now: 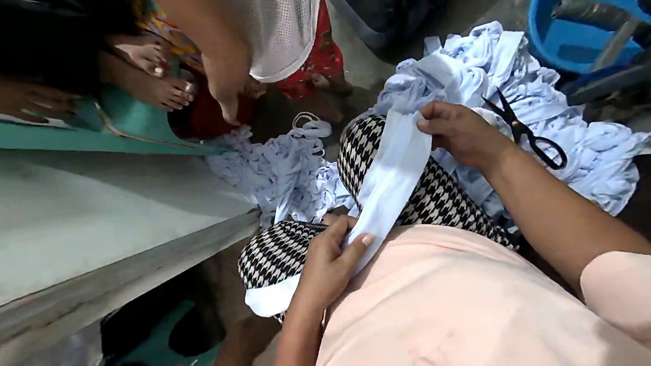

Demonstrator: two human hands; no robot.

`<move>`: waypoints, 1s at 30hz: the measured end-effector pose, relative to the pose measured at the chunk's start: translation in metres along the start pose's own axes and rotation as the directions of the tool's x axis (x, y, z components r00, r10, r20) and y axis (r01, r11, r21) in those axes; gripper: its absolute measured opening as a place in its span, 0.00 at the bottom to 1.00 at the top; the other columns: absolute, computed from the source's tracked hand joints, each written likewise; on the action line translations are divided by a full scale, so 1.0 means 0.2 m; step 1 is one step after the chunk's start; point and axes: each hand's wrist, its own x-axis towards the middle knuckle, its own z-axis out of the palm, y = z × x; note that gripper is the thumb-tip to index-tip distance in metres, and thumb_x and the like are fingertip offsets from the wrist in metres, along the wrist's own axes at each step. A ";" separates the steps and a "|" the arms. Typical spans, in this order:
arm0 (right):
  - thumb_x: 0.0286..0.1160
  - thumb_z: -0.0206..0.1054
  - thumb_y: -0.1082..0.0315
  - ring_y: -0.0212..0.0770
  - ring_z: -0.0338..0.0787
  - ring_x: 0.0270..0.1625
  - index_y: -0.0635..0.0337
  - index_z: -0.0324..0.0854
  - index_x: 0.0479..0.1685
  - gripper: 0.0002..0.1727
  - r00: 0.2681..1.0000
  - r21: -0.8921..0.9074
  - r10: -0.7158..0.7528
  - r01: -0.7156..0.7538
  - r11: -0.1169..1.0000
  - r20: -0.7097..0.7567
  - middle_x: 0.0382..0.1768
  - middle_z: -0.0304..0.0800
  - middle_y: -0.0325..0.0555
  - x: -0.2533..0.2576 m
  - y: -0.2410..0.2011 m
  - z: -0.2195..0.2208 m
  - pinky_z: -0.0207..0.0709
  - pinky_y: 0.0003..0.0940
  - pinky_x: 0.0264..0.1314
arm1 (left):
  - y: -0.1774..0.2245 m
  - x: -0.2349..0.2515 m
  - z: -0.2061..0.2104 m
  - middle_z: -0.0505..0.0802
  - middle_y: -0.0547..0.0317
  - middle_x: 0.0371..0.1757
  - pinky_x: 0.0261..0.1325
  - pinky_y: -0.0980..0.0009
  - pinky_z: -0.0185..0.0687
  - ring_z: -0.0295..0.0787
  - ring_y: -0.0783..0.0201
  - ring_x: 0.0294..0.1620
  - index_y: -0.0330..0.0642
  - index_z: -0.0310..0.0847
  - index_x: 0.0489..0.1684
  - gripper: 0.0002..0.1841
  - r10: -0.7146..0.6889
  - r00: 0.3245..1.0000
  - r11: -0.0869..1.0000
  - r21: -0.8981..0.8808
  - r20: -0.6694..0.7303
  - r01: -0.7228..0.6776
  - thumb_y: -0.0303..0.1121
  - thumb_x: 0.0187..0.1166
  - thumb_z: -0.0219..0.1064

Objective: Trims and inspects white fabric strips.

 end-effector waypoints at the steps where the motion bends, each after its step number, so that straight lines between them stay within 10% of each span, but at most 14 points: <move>1: 0.84 0.60 0.68 0.30 0.85 0.35 0.59 0.78 0.53 0.07 1.000 -0.002 0.007 -0.007 1.000 -0.005 0.39 0.86 0.39 0.00 0.00 0.00 0.82 0.29 0.39 | -0.01 0.01 0.00 0.91 0.67 0.35 0.42 0.73 0.87 0.88 0.75 0.35 0.43 0.85 0.49 0.12 -0.020 1.000 1.000 0.024 -0.003 0.020 0.42 0.82 0.66; 16: 0.86 0.56 0.68 0.34 0.88 0.46 0.63 0.74 0.65 0.14 0.998 -0.021 0.053 -0.052 0.998 0.042 0.48 0.87 0.45 0.01 -0.01 0.02 0.85 0.34 0.51 | -0.11 0.11 0.03 0.91 0.64 0.37 0.46 0.69 0.85 0.87 0.72 0.37 0.44 0.86 0.51 0.15 -0.093 0.995 0.985 0.147 -0.018 0.095 0.46 0.83 0.65; 30: 0.83 0.58 0.70 0.30 0.83 0.41 0.61 0.71 0.51 0.06 0.985 -0.104 -0.173 0.171 0.980 -0.011 0.39 0.79 0.40 0.03 0.00 0.03 0.82 0.31 0.49 | -0.12 0.15 0.05 0.91 0.63 0.37 0.46 0.70 0.85 0.87 0.73 0.37 0.43 0.86 0.53 0.15 -0.113 0.993 0.984 0.134 -0.023 0.115 0.45 0.85 0.63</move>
